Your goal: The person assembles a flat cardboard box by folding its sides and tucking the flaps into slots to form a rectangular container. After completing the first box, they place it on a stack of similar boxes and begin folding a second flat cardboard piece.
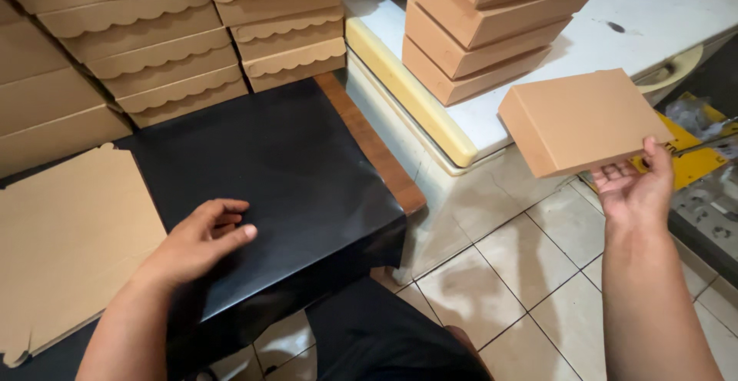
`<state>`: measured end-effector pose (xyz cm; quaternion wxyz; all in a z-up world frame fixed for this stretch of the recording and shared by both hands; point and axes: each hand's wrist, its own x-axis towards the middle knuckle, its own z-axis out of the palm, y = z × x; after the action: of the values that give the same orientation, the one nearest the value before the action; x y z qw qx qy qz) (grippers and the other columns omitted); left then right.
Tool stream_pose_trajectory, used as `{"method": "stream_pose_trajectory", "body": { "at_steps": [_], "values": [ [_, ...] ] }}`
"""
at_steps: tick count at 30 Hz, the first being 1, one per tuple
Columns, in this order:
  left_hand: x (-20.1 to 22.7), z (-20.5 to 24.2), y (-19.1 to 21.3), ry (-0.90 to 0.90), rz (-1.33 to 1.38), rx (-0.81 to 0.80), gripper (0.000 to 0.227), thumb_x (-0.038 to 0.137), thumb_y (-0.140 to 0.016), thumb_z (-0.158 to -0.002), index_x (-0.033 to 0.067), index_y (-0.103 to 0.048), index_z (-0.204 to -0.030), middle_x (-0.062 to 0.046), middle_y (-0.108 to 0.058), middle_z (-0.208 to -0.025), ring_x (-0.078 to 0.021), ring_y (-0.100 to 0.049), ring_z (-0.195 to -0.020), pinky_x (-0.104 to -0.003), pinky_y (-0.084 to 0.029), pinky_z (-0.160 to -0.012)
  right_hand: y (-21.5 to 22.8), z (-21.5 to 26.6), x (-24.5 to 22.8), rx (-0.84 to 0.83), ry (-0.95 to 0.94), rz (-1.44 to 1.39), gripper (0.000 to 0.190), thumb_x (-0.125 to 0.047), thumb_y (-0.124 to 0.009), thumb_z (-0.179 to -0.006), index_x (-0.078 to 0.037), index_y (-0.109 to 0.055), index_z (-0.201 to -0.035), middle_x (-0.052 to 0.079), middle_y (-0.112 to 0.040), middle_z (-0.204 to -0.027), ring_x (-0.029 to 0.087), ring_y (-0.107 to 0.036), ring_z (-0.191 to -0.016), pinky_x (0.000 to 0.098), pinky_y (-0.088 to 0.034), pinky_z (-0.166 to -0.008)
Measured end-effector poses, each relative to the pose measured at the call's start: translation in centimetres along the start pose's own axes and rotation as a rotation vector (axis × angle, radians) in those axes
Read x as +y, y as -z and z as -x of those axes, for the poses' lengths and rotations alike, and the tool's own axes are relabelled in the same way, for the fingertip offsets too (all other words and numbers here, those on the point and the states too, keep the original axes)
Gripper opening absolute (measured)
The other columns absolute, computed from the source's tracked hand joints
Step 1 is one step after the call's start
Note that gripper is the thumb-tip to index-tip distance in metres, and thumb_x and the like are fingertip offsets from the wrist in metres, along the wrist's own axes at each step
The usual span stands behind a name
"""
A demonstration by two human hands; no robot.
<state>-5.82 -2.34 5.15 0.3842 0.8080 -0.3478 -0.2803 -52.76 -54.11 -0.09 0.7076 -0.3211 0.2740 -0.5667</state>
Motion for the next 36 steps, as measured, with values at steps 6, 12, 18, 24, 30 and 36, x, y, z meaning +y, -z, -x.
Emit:
{"method": "stream_pose_trajectory", "body": {
  "at_steps": [6,12,18,24,30,36],
  "values": [
    [3.7,2.1,-2.9,-0.077,-0.455,0.143,0.064,0.051,-0.077,-0.080,0.0132,-0.064,-0.129,-0.009,-0.055,-0.144,-0.0300,-0.060,-0.123,-0.038,-0.051,-0.100,-0.1,-1.6,-2.7,0.128,0.191,0.050,0.054,-0.039,-0.066,-0.094,-0.015,-0.048,-0.139,0.016,-0.058,-0.131,0.028,-0.063,-0.125,0.0482,-0.052,-0.108],
    [2.7,1.6,-6.0,-0.230,-0.571,0.355,0.056,0.048,-0.077,-0.079,0.0135,-0.069,-0.123,-0.015,-0.051,-0.146,-0.0366,-0.047,-0.136,-0.046,-0.040,-0.108,-0.7,-6.1,-5.2,0.156,0.280,0.060,0.047,-0.035,-0.062,-0.097,-0.012,-0.047,-0.135,0.012,-0.061,-0.124,0.024,-0.066,-0.112,0.0423,-0.058,-0.096],
    [1.1,1.4,-7.0,-0.322,-0.571,0.457,0.054,0.046,-0.076,-0.079,0.0149,-0.069,-0.123,-0.014,-0.053,-0.145,-0.0336,-0.048,-0.136,-0.048,-0.038,-0.109,-2.0,-10.1,-4.0,0.137,0.353,0.233,0.032,-0.033,-0.061,-0.106,-0.010,-0.051,-0.125,0.014,-0.065,-0.121,0.022,-0.070,-0.100,0.0396,-0.059,-0.086],
    [1.2,1.4,-6.9,-0.315,-0.577,0.458,0.054,0.046,-0.075,-0.079,0.0156,-0.069,-0.124,-0.013,-0.054,-0.146,-0.0333,-0.048,-0.137,-0.047,-0.038,-0.110,-5.1,-15.2,-4.3,0.288,0.283,0.142,0.036,-0.024,-0.066,-0.093,-0.016,-0.039,-0.115,0.013,-0.065,-0.105,0.026,-0.071,-0.088,0.0448,-0.063,-0.076],
    [1.5,1.4,-7.1,-0.276,-0.601,0.462,0.055,0.048,-0.073,-0.079,0.0160,-0.069,-0.124,-0.012,-0.054,-0.146,-0.0311,-0.048,-0.137,-0.046,-0.038,-0.111,-6.8,-19.3,-4.1,0.220,0.226,0.332,0.028,-0.028,-0.070,-0.097,-0.007,-0.063,-0.114,0.012,-0.071,-0.103,0.023,-0.069,-0.081,0.0403,-0.063,-0.068],
    [1.4,1.3,-7.2,-0.242,-0.601,0.463,0.055,0.048,-0.073,-0.079,0.0174,-0.070,-0.123,-0.010,-0.054,-0.146,-0.0291,-0.048,-0.137,-0.045,-0.038,-0.111,-7.6,-20.9,-4.2,0.240,0.156,0.424,0.029,-0.028,-0.068,-0.100,-0.002,-0.064,-0.113,0.009,-0.070,-0.101,0.021,-0.068,-0.082,0.0373,-0.067,-0.073]
  ]
}}
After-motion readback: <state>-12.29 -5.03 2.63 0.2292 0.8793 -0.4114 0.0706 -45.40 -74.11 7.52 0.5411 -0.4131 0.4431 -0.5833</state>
